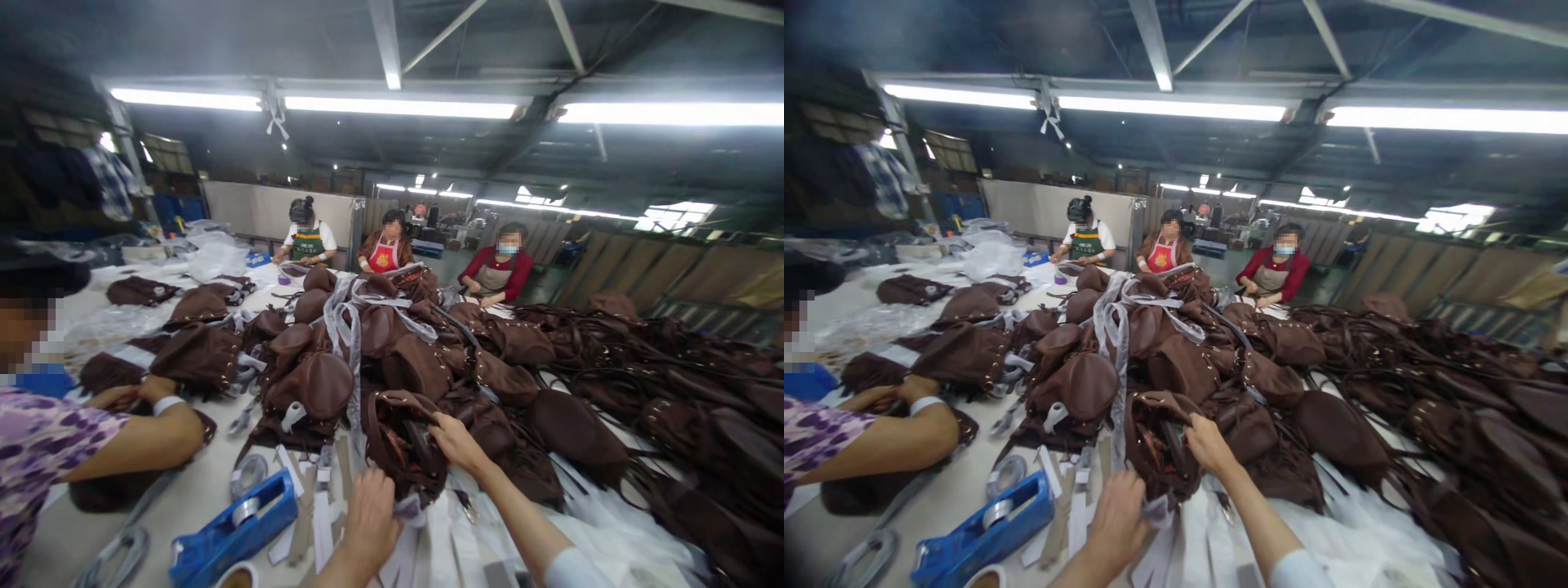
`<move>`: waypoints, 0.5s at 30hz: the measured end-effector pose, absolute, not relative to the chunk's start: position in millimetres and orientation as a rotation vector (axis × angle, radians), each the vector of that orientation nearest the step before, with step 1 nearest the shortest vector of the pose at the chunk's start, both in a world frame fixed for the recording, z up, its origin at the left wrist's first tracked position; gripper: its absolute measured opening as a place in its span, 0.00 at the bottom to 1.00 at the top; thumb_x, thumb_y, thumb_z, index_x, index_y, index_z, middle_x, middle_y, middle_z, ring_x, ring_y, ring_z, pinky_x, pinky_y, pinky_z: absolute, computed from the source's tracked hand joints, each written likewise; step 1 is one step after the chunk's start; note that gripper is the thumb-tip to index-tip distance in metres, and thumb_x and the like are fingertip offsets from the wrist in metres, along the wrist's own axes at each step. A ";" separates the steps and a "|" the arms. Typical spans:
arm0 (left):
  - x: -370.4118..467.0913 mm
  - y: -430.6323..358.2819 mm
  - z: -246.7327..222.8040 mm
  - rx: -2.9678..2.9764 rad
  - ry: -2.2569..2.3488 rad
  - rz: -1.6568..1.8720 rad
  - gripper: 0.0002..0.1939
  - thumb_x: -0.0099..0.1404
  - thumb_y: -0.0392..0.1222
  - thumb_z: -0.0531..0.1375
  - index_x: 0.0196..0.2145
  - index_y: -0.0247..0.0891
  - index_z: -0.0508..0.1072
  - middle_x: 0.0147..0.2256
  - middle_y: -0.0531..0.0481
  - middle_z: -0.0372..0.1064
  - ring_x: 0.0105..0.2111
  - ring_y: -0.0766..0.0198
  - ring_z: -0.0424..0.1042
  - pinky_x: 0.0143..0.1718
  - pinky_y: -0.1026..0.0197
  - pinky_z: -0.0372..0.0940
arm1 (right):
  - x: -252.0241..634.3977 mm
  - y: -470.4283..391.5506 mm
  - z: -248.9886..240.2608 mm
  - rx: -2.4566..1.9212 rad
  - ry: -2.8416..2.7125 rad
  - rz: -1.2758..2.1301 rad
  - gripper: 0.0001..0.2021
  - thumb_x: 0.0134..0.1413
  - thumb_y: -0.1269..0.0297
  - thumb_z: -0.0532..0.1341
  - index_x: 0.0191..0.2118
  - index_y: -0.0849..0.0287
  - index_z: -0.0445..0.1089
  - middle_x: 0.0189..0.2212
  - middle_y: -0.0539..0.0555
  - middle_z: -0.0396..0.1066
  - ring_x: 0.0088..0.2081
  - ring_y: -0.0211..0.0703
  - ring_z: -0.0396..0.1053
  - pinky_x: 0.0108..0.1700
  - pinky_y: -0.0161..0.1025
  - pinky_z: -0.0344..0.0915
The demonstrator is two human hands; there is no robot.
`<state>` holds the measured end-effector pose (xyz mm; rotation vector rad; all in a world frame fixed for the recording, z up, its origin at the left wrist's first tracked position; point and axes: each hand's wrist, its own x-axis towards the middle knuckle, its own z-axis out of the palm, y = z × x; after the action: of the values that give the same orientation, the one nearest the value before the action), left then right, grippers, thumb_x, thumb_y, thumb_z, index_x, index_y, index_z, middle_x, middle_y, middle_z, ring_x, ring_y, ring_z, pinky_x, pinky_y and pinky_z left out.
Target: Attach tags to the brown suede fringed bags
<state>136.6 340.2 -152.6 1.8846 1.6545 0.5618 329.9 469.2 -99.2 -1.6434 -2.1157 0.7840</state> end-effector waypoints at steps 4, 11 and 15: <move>151.2 331.5 -158.9 1.564 1.455 0.551 0.05 0.54 0.32 0.57 0.28 0.38 0.72 0.37 0.42 0.73 0.49 0.46 0.65 0.57 0.44 0.49 | 332.6 466.8 -115.7 -1.684 -1.901 0.907 0.09 0.53 0.65 0.51 0.26 0.57 0.64 0.30 0.55 0.71 0.39 0.49 0.68 0.44 0.42 0.61; 128.7 338.8 -150.5 0.899 1.133 0.557 0.15 0.57 0.50 0.60 0.19 0.38 0.66 0.13 0.55 0.61 0.14 0.65 0.62 0.21 0.63 0.57 | 318.8 421.5 -130.5 -1.517 -1.516 1.294 0.24 0.52 0.42 0.52 0.35 0.60 0.70 0.35 0.57 0.72 0.38 0.48 0.71 0.37 0.41 0.67; 126.7 355.1 -153.0 0.535 1.005 0.690 0.16 0.58 0.50 0.61 0.21 0.37 0.66 0.15 0.55 0.62 0.15 0.67 0.65 0.24 0.64 0.61 | 314.2 364.1 -143.9 -1.487 -1.349 1.261 0.31 0.50 0.32 0.47 0.31 0.59 0.68 0.33 0.59 0.71 0.39 0.52 0.70 0.40 0.46 0.68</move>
<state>126.7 355.1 -153.0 0.5349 1.0051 0.6896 314.2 364.1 -143.9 -1.4867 -1.3490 1.2611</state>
